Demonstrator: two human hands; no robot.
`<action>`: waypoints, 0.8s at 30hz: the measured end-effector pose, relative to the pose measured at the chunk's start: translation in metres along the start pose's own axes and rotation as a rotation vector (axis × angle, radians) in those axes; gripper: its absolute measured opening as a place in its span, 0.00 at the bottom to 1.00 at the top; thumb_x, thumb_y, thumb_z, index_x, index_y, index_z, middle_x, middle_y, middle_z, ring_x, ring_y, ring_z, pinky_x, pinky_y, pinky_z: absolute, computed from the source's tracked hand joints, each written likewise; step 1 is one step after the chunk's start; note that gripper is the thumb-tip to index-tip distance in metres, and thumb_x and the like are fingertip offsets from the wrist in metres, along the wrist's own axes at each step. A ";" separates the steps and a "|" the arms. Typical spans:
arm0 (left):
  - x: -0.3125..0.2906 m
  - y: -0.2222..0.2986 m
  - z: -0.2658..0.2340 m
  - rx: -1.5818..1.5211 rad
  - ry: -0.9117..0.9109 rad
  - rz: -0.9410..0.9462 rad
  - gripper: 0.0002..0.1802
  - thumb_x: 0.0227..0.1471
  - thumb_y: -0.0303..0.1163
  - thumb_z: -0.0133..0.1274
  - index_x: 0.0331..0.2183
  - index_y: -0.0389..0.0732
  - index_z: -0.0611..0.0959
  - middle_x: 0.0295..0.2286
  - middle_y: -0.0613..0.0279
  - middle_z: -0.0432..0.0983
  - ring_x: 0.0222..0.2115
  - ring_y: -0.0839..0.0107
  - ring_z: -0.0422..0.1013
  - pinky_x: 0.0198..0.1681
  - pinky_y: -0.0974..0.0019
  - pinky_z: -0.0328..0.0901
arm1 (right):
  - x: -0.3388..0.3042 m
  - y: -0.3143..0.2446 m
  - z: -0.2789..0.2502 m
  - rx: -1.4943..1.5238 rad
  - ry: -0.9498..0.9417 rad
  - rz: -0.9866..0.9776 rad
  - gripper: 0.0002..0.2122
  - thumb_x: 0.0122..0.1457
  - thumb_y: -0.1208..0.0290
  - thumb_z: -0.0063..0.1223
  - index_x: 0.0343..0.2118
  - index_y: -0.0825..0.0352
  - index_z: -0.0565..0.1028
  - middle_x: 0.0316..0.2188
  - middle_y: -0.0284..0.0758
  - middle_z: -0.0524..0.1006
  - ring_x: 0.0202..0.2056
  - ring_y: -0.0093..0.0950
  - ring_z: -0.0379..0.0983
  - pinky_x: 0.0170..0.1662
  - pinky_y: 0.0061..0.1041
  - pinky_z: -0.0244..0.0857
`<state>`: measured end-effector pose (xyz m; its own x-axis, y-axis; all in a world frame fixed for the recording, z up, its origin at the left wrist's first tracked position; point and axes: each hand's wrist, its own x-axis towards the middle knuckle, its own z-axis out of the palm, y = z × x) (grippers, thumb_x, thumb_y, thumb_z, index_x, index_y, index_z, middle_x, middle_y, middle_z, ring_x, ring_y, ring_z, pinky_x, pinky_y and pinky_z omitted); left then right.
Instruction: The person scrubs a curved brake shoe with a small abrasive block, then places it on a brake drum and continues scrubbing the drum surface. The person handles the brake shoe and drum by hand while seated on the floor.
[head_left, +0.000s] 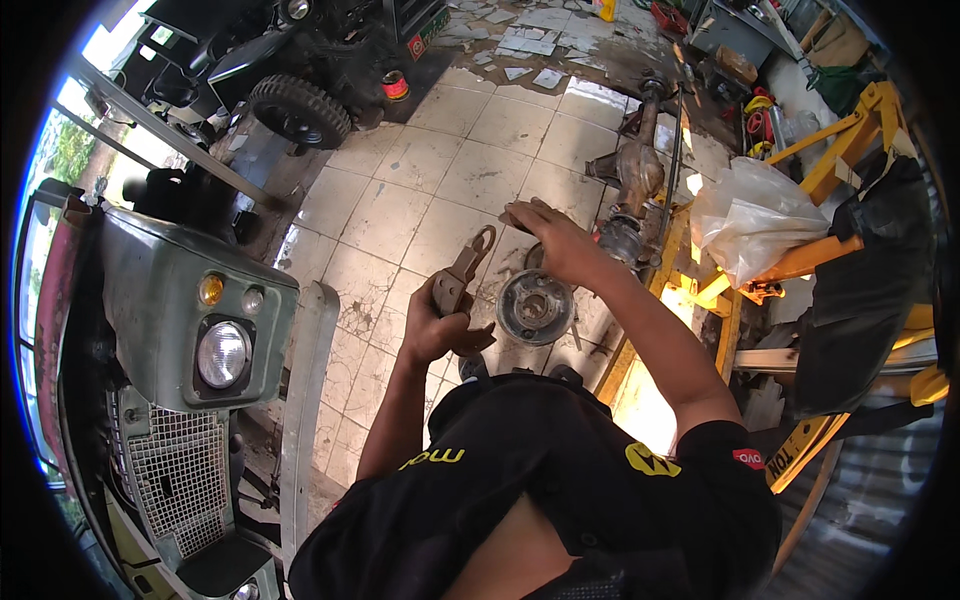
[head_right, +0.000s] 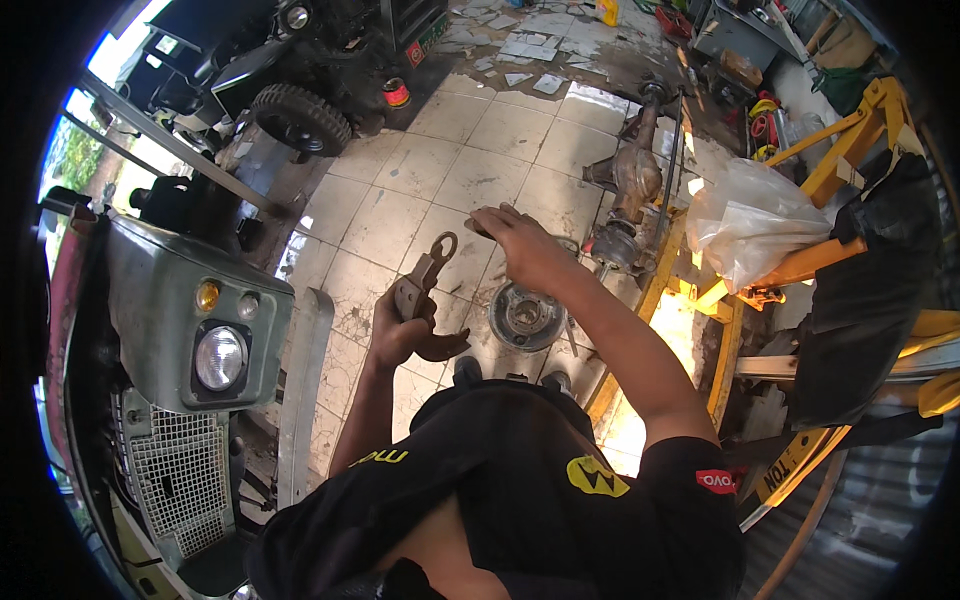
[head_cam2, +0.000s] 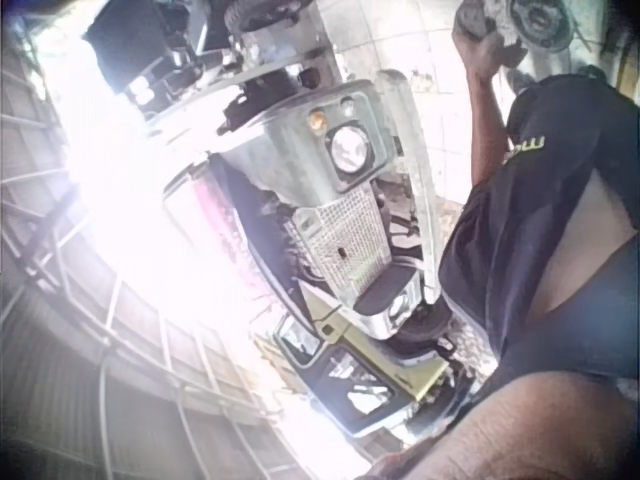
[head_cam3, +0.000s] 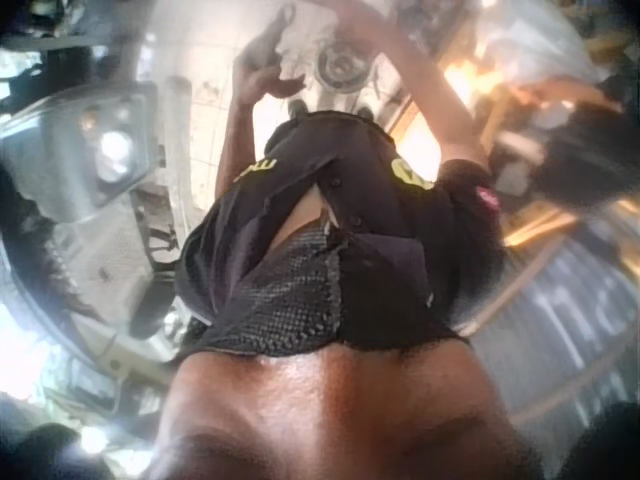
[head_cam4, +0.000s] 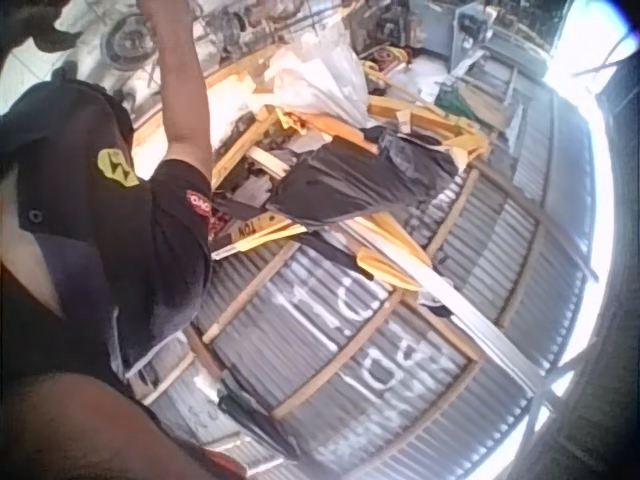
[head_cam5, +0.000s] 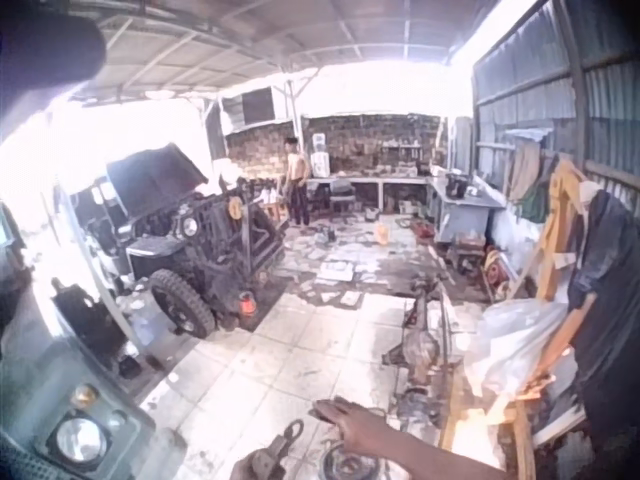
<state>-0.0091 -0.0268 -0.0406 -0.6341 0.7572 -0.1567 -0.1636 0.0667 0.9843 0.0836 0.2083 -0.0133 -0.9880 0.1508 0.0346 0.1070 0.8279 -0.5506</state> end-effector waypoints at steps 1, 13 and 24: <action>0.000 -0.003 -0.003 -0.089 0.009 0.039 0.29 0.31 0.24 0.51 0.43 0.31 0.75 0.23 0.65 0.71 0.20 0.78 0.67 0.24 0.71 0.65 | 0.003 -0.004 -0.001 0.053 0.069 -0.029 0.38 0.44 0.92 0.43 0.63 0.62 0.59 0.64 0.41 0.60 0.65 0.43 0.53 0.66 0.37 0.53; 0.007 0.016 -0.029 -0.427 -0.008 0.156 0.33 0.34 0.22 0.48 0.49 0.30 0.71 0.25 0.58 0.70 0.17 0.72 0.67 0.20 0.69 0.65 | -0.003 -0.011 0.022 0.570 0.101 0.054 0.33 0.51 0.87 0.38 0.64 0.66 0.57 0.60 0.46 0.65 0.61 0.37 0.61 0.64 0.31 0.53; 0.017 0.018 0.017 -0.347 -0.154 0.161 0.35 0.54 0.59 0.54 0.47 0.35 0.74 0.21 0.66 0.69 0.17 0.78 0.64 0.21 0.72 0.63 | 0.025 -0.073 -0.002 1.477 0.319 0.126 0.30 0.70 0.47 0.21 0.59 0.66 0.65 0.50 0.36 0.72 0.50 0.23 0.68 0.54 0.26 0.61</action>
<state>-0.0099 -0.0017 -0.0244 -0.5564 0.8301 0.0369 -0.3331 -0.2635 0.9053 0.0518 0.1530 0.0294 -0.8958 0.4444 -0.0077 -0.2097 -0.4380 -0.8742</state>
